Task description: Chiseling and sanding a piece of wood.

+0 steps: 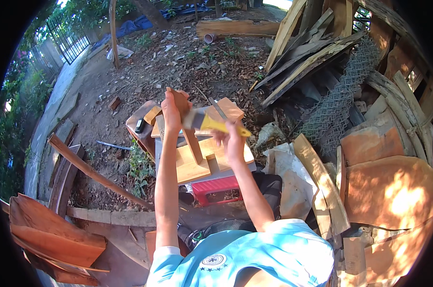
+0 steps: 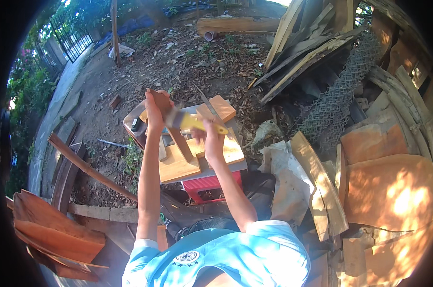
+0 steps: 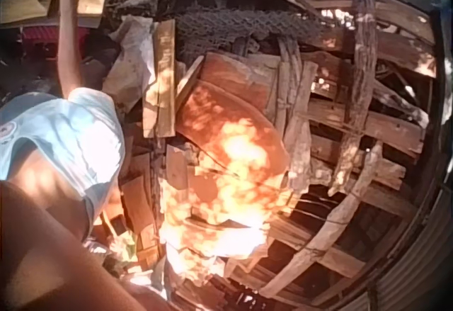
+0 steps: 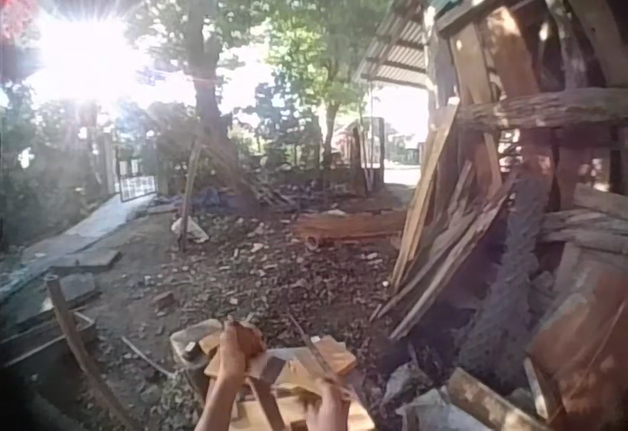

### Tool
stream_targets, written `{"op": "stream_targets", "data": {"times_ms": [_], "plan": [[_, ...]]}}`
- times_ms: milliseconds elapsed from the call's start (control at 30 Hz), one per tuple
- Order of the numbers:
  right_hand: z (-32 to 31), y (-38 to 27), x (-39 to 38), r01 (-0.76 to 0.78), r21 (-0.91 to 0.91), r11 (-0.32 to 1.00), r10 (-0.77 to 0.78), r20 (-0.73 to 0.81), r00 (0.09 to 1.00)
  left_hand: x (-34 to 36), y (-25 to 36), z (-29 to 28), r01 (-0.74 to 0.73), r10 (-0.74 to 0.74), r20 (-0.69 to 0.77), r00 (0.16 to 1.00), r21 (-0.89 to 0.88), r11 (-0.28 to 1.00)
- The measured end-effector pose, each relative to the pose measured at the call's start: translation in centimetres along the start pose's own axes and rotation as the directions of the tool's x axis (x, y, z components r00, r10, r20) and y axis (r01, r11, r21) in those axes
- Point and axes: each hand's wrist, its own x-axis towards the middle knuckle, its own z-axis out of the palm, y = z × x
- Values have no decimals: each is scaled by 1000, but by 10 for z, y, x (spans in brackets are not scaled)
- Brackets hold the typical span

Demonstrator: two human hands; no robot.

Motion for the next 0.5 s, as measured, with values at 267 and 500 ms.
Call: {"op": "stream_targets", "data": {"times_ms": [267,500], "plan": [[6,-65,27,653,-520,550,-223,662,715,11,-2,2,-112,112,2,994,128,985],[39,-85,26,814,-362,455,-611,538,581,9,-15,5,-115,101,126,987,108,987]]}}
